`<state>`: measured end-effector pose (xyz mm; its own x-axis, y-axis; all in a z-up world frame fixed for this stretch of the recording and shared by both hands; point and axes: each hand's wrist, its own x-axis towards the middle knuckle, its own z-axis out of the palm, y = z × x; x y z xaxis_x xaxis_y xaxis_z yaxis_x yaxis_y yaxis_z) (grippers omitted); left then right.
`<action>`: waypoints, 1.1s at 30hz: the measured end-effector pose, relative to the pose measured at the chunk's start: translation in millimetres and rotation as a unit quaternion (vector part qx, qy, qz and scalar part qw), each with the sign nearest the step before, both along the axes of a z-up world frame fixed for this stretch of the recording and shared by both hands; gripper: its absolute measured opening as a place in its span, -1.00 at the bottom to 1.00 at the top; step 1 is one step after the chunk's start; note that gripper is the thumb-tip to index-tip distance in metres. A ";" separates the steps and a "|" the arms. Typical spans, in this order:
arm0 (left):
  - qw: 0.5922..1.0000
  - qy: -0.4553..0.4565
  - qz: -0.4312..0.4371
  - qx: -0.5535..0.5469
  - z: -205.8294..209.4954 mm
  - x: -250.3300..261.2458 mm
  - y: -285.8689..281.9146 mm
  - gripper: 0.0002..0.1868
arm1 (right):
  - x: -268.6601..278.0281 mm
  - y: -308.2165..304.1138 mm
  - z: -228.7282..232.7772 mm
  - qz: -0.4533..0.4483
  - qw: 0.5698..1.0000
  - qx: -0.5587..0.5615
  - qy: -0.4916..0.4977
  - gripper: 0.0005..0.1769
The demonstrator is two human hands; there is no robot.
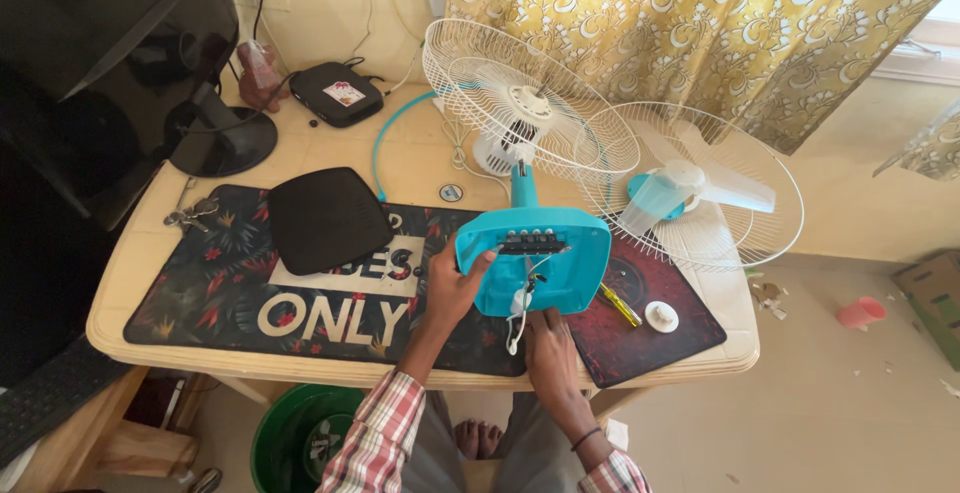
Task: The person uses a screwdriver to adjust internal components of a blue plastic device, then places a black cover over it. The task involves manipulating wires and securing the cover.
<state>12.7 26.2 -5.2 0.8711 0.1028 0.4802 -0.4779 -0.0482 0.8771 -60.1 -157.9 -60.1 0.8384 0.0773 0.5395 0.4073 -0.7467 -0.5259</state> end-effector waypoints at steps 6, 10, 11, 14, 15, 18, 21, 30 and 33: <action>1.000 0.012 -0.009 0.007 8.4 -5.4 1.0 -0.56 | -0.2 -12.5 -8.1 0.031 0.999 -0.005 0.001 -0.86; 1.000 -0.010 -0.017 0.001 11.9 -8.2 0.9 -0.61 | -2.1 -24.0 -5.8 -0.022 0.992 0.103 0.063 -0.90; 1.000 -0.008 -0.017 0.000 12.7 -8.7 0.8 -0.61 | -4.2 -26.6 -3.5 -0.023 0.986 0.144 0.075 -0.88; 1.000 0.001 -0.015 0.001 15.1 -8.3 0.5 -0.58 | -4.8 -26.3 9.8 -0.022 0.941 0.317 0.112 -0.89; 1.000 0.006 -0.013 0.001 14.9 -8.9 0.7 -0.56 | -5.8 -24.6 15.9 -0.020 0.916 0.381 0.126 -0.91; 1.000 0.002 -0.010 0.000 14.3 -10.0 0.5 -0.56 | -9.5 -21.0 41.3 0.003 0.909 0.410 0.072 -0.90; 1.000 0.007 -0.006 0.009 14.8 -11.0 1.2 -0.55 | -3.9 -6.5 68.7 0.051 0.859 0.506 0.059 -0.89; 1.000 0.017 -0.015 -0.006 22.7 -15.1 2.9 -0.61 | 26.8 44.4 104.1 0.078 0.915 0.394 0.034 -0.87; 1.000 0.016 -0.004 0.003 25.0 -17.2 4.3 -0.61 | 23.2 48.5 106.9 0.020 0.975 0.211 -0.064 -0.89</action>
<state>-4.5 30.5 19.9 0.8868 0.0932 0.4527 -0.4500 -0.0500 0.8917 -36.9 -109.4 46.8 0.7625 -0.1436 0.6308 0.5143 -0.4570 -0.7257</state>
